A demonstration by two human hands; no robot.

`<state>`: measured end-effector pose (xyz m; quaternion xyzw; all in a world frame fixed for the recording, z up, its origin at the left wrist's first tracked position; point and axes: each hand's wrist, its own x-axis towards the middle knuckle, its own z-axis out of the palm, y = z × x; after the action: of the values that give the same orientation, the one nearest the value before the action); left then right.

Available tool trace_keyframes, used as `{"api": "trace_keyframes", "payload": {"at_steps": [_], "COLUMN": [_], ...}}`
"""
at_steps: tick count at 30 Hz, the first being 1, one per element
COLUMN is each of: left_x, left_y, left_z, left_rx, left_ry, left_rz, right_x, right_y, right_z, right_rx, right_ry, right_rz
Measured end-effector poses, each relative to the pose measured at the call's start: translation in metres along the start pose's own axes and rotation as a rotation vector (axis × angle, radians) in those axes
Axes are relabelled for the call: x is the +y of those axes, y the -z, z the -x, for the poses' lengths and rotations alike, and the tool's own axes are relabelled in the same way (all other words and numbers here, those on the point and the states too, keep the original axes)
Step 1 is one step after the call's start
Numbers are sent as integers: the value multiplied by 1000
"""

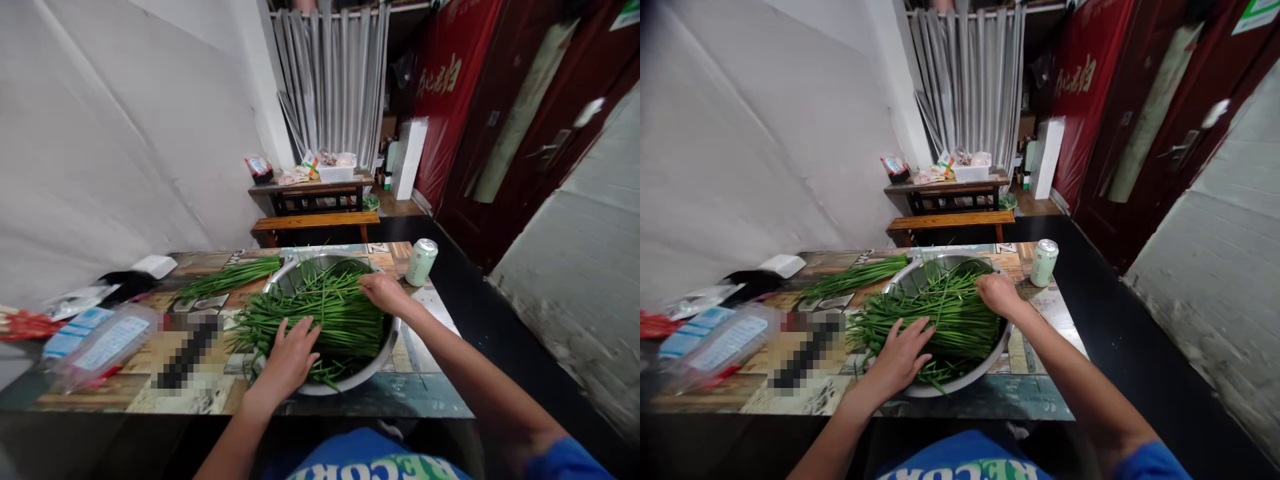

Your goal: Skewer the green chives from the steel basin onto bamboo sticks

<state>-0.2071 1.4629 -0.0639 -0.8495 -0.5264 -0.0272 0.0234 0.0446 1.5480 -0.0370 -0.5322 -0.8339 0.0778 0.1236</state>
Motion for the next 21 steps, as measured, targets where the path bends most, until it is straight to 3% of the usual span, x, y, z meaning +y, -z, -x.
{"api": "trace_keyframes", "payload": {"at_steps": [3,8,15,19,21], "left_x": [0,-15,-23,-11,-3], "left_y": [-1,2,22,24,24], "left_z": [13,24,9,-19,-37], "left_rx": [35,33,153,100,66], "left_ry": [6,-34,-148,-343,-371], "left_rz": [75,170,252,294,265], "right_x": [-17,-33,-25,-3,9], "right_y": [-23,-43,-22,-2,4], "right_z": [-42,-58,-47,-23,-5], "right_rx": [-123,-141,-23,72,114], "right_ry": [-5,20,27,-28,-68], "right_rz": [125,271,280,190,140]}}
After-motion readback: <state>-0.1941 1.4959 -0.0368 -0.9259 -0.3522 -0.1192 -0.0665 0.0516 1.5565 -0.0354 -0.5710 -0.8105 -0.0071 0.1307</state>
